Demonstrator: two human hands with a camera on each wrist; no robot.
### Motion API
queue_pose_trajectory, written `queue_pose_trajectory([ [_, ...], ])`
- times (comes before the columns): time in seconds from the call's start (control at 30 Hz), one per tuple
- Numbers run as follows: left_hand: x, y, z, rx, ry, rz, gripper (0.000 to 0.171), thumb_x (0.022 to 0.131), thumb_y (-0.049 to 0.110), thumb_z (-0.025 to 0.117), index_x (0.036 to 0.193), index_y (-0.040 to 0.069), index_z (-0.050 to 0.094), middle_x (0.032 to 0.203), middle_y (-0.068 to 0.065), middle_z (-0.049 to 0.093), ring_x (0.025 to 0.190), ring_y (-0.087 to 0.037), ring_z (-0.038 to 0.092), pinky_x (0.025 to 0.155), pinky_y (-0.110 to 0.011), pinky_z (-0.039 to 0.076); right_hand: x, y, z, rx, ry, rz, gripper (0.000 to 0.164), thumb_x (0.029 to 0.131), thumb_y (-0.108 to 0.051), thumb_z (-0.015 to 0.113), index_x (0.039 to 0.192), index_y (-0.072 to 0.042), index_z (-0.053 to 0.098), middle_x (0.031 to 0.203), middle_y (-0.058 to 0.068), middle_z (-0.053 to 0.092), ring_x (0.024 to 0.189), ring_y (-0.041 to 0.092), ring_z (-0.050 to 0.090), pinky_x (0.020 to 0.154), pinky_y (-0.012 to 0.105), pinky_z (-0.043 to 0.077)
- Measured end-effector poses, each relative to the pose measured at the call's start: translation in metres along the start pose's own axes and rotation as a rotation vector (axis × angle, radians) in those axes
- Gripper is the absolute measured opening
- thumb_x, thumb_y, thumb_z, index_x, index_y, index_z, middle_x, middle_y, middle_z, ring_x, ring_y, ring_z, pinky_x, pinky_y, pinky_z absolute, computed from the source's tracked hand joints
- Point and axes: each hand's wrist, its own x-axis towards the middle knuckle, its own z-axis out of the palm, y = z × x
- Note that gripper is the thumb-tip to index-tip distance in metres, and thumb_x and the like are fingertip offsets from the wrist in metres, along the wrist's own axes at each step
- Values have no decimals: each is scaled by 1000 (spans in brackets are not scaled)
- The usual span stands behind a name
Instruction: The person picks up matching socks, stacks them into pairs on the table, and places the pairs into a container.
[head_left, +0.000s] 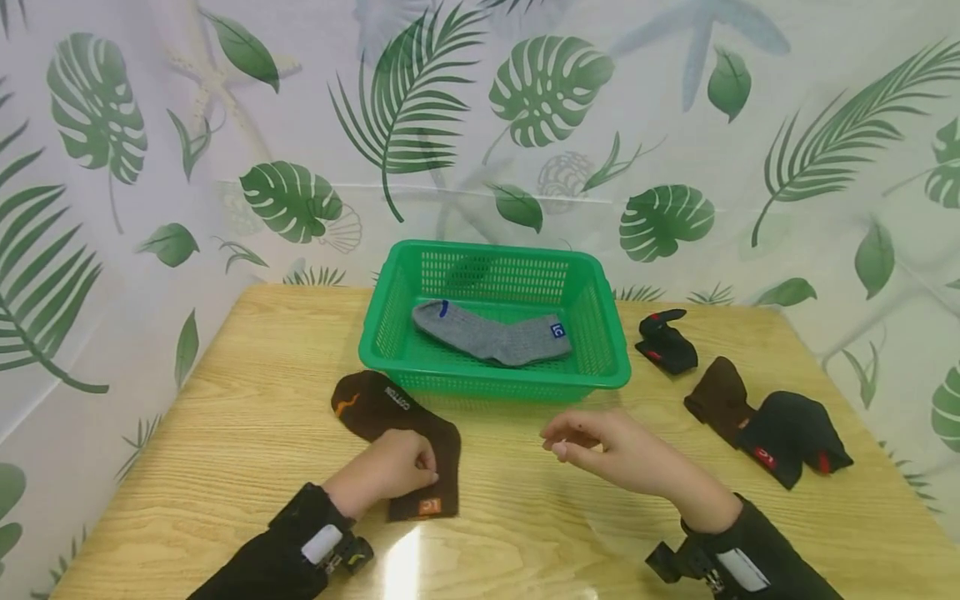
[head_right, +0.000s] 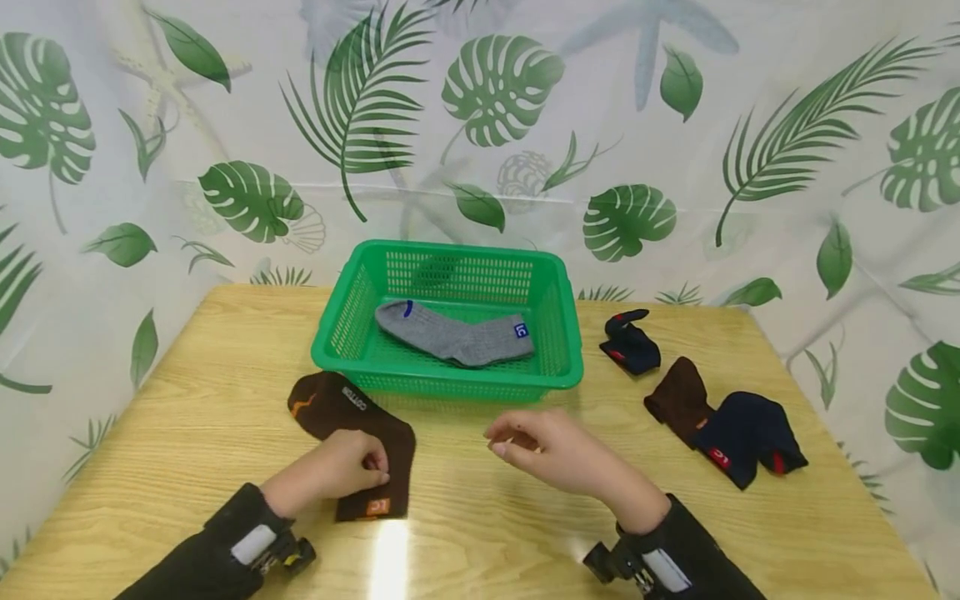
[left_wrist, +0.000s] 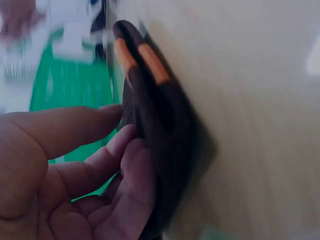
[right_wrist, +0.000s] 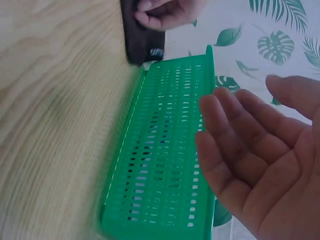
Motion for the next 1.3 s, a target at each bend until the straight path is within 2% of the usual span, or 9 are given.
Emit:
queue_pose_trajectory([
  [0.13,15,38,24,-11,-83,85,21,84,15,74,66,14,64,64,9,55,62,-7,49,63,-24,45,1,-6,7,-24,-27,-50,22,100,-21,55,115,-9,67,104,0,70,91,8,65,81,32,55],
  [0.23,27,60,38,-55,-154,126,13,88,18,71,76,12,71,68,10,59,64,-4,51,65,-20,44,0,-12,10,-25,-17,-91,21,100,-18,57,114,-8,67,105,2,70,90,7,65,79,32,55],
  [0.4,35,74,50,-238,-216,192,12,94,18,64,99,12,73,73,9,58,64,-2,47,63,-18,40,-3,-23,19,-35,-41,-158,20,99,-19,58,113,-9,68,104,1,70,89,5,64,76,29,55],
  [0.53,29,63,44,-259,-133,244,14,95,18,63,104,13,72,86,8,63,76,-3,54,71,-17,45,-6,-27,31,-61,-110,-143,21,99,-22,58,113,-10,68,102,-1,70,90,3,63,76,27,54],
  [0.67,19,44,20,-76,92,255,18,92,14,66,107,7,72,102,-3,69,94,-14,64,82,-27,52,-6,-21,47,-184,-168,-93,21,96,-22,62,111,-9,70,108,1,68,97,9,64,82,27,53],
  [0.77,15,28,2,82,174,235,23,90,15,68,109,3,71,112,-10,68,106,-26,63,92,-38,50,-6,-17,59,-301,-211,-53,28,93,-21,67,117,-6,69,123,8,63,97,12,64,83,27,53],
  [0.9,14,7,-9,230,86,255,34,89,15,67,120,-1,66,129,-18,61,120,-34,56,102,-45,44,-6,-18,70,-375,-304,61,49,92,-28,68,133,-3,58,144,15,47,115,21,60,92,33,51],
  [1.03,10,-8,-7,306,-13,284,40,90,15,62,127,0,62,134,-19,57,123,-35,55,100,-46,45,-7,-18,75,-400,-392,165,63,91,-37,68,142,-5,50,153,16,36,136,31,40,103,41,44],
  [1.3,-6,-14,-2,375,-13,266,39,92,16,61,130,13,64,138,-22,52,118,-38,56,87,-46,53,-11,-1,54,-501,-376,335,62,88,-43,69,136,-6,57,148,15,44,135,38,41,105,49,40],
])
